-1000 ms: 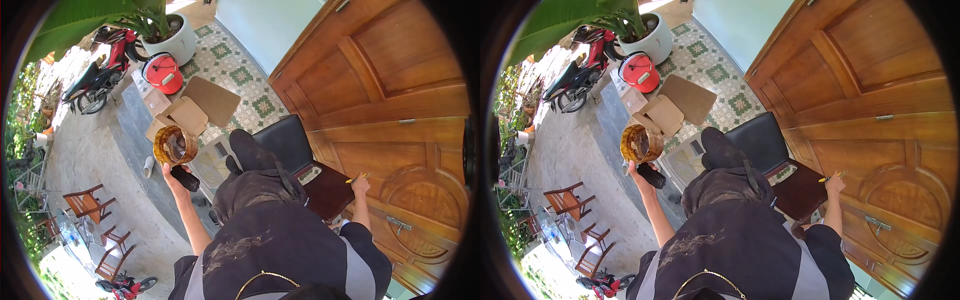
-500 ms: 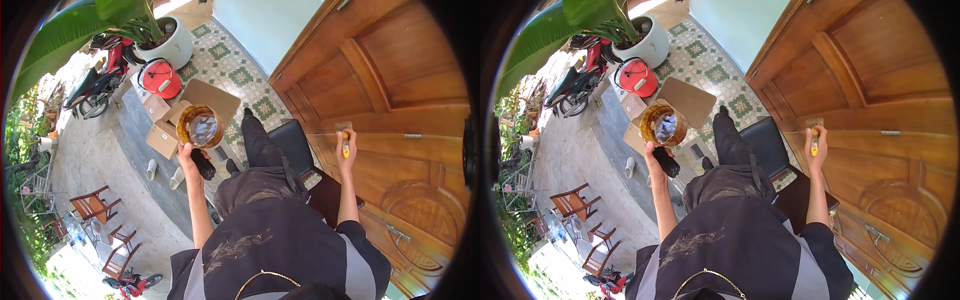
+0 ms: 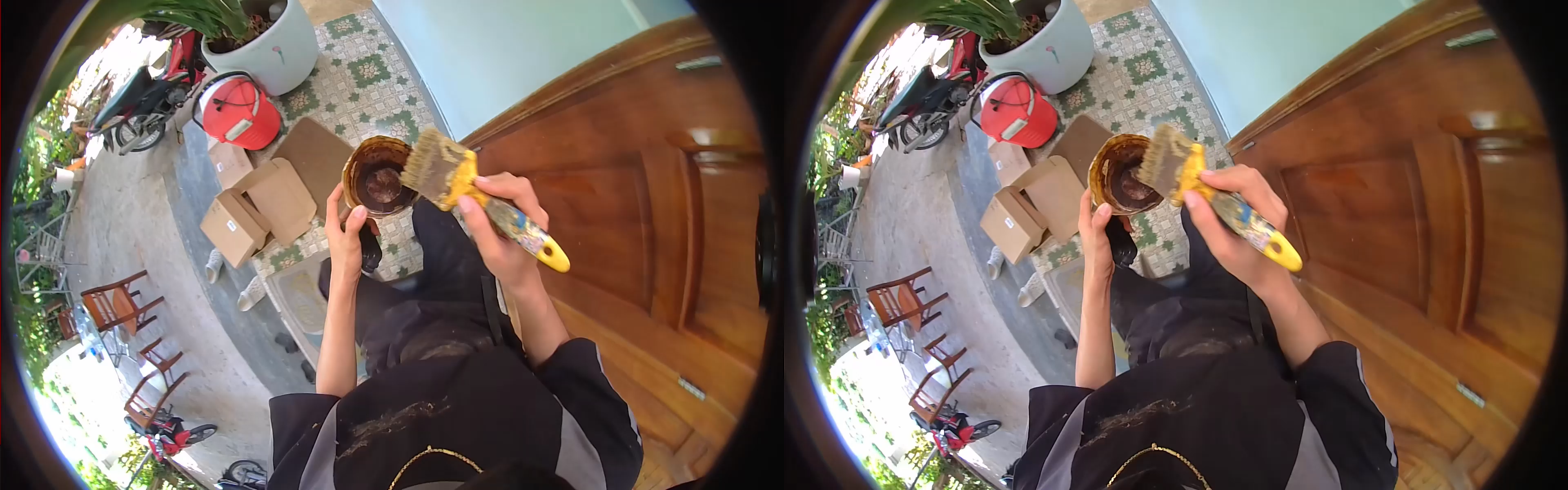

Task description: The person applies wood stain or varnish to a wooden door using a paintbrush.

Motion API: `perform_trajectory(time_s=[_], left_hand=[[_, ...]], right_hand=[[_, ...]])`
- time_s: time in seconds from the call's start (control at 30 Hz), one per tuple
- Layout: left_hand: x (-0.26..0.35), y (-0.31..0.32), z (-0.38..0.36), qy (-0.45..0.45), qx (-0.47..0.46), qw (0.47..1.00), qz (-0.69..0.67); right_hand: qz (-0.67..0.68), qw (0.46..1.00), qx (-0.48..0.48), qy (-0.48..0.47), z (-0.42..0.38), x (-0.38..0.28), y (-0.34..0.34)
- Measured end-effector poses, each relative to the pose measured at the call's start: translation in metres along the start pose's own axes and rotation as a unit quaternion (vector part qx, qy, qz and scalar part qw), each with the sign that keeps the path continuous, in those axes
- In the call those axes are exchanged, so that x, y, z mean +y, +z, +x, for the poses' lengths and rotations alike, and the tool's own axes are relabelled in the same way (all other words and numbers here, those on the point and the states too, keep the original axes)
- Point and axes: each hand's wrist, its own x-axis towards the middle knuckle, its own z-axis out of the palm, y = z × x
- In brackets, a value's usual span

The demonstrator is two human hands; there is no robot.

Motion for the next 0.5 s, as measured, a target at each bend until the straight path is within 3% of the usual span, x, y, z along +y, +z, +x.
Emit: perform_trajectory(time_s=[0.1,0.17,0.3,0.5], left_hand=[[-0.040,0.020,0.021,0.003,0.003,1.000,0.007],[-0.064,0.026,0.029,0.004,0.009,1.000,-0.001],[-0.112,0.030,0.034,0.016,0.021,0.999,0.034],[-0.139,0.049,0.023,0.022,0.043,0.995,0.090]], right_hand=[[-0.076,0.994,-0.039,-0.061,0.018,0.054,0.006],[-0.214,0.952,-0.153,-0.154,0.027,0.083,0.004],[-0.247,0.941,-0.175,-0.151,0.012,0.144,0.004],[-0.252,0.942,-0.189,-0.116,0.000,0.172,-0.024]])
